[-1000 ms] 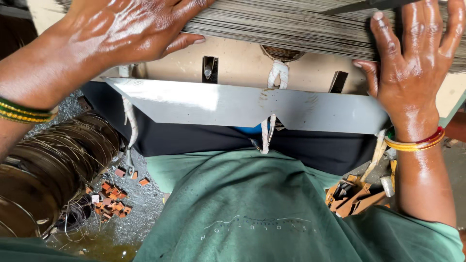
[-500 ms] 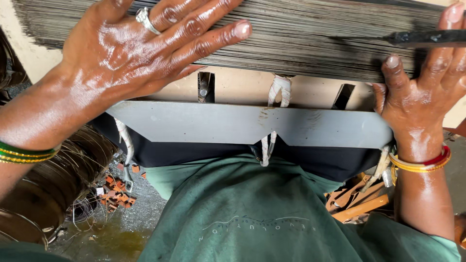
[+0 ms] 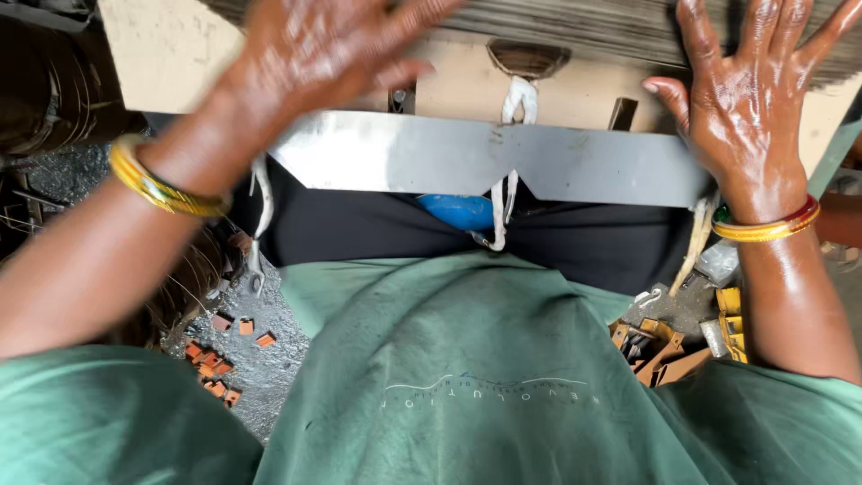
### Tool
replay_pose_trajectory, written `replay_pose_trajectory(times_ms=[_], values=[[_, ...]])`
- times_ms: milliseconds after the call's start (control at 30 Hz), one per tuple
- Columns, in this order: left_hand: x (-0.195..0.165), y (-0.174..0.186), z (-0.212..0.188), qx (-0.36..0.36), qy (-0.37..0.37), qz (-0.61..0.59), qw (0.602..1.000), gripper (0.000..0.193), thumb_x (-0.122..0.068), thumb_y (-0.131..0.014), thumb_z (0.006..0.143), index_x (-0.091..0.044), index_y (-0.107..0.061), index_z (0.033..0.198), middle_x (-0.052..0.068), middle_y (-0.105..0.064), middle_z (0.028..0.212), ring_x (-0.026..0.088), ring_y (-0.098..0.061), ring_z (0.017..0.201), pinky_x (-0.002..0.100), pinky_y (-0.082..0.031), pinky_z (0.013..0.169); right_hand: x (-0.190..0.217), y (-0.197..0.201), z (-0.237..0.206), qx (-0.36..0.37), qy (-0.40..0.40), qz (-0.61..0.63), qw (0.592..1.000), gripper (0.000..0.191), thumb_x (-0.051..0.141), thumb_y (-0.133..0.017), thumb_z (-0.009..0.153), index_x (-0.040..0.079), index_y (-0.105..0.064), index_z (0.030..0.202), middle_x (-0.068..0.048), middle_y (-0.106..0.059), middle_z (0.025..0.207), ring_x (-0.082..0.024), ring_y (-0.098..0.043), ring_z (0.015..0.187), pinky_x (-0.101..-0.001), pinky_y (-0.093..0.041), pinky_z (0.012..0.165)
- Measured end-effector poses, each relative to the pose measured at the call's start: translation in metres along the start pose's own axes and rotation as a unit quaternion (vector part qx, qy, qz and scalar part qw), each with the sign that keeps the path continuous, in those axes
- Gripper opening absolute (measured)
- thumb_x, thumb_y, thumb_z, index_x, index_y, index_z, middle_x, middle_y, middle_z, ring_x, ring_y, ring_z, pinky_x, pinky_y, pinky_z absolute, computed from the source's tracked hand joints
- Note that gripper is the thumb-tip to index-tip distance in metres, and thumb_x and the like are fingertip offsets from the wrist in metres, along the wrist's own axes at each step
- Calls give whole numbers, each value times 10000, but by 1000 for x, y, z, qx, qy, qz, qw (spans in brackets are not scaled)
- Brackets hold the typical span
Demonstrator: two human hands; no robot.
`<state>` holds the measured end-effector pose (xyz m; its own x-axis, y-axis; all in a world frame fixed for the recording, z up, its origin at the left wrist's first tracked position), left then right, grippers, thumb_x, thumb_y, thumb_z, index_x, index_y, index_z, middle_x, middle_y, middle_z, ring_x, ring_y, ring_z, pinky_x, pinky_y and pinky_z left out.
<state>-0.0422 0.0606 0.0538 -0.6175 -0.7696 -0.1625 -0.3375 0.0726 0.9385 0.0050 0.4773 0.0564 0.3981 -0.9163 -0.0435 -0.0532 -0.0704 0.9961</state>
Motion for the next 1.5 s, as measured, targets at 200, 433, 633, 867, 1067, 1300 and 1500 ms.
replay_pose_trajectory(times_ms=[200, 433, 633, 867, 1067, 1300, 1500], values=[[-111, -46, -28, -306, -69, -46, 948, 1121, -557, -866, 714, -95, -364, 1604, 141, -439, 1575, 310, -391, 1484, 557, -250, 1212, 90, 18, -30, -99, 49, 137, 984, 575, 276, -766, 1123, -11, -464, 1519, -226, -488, 1525, -459, -421, 1430, -580, -318, 1235], [-113, -64, -15, -255, -29, -129, 958, 1008, -364, -955, 648, 44, -511, 1456, 181, -602, 1349, 334, -580, 1257, 455, -409, 1130, 112, 1, -30, -52, 60, 208, 975, 724, 273, -904, 834, -36, -574, 1401, -186, -563, 1328, -406, -519, 1203, -496, -421, 1055], [-113, -63, -16, -279, -25, -152, 948, 950, -344, -971, 535, 56, -632, 1327, 195, -691, 1250, 340, -655, 1064, 409, -519, 946, 113, -3, -29, -66, 57, 214, 973, 750, 236, -936, 765, -6, -571, 1374, -173, -556, 1308, -384, -517, 1203, -485, -404, 1048], [-110, -59, -10, -249, -8, -192, 949, 902, -331, -975, 540, 35, -651, 1298, 187, -701, 1231, 374, -657, 1093, 437, -532, 889, 113, -5, -29, -58, 49, 221, 972, 752, 237, -940, 781, 17, -568, 1397, -167, -543, 1324, -382, -499, 1233, -485, -392, 1072], [-107, -62, -9, -252, -12, -225, 941, 878, -351, -970, 575, 35, -651, 1295, 198, -692, 1249, 377, -647, 1150, 446, -530, 935, 117, -4, -30, -56, 38, 219, 973, 770, 241, -943, 765, -6, -573, 1394, -176, -527, 1317, -376, -493, 1229, -500, -379, 1083], [-106, -62, -13, -273, -24, -210, 938, 911, -398, -978, 602, 35, -622, 1320, 213, -669, 1273, 374, -613, 1190, 502, -403, 1092, 117, 3, -27, -52, 39, 216, 974, 760, 222, -950, 779, 14, -573, 1405, -169, -515, 1364, -375, -493, 1252, -477, -414, 1074], [-108, -62, -22, -278, 10, -191, 941, 918, -335, -973, 604, -20, -589, 1377, 170, -522, 1288, 388, -503, 1226, 471, -398, 1077, 121, 9, -21, -49, 35, 197, 978, 778, 244, -964, 754, 7, -568, 1380, -178, -505, 1310, -385, -486, 1201, -488, -412, 1035]])
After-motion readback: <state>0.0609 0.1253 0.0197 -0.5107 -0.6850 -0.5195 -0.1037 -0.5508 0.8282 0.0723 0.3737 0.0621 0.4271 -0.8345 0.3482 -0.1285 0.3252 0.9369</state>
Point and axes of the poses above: each hand's wrist, its own z-axis towards the middle knuckle, its own y-axis out of the back of the hand, x = y × z, the point moved 1 cm from there along z, towards the middle knuckle
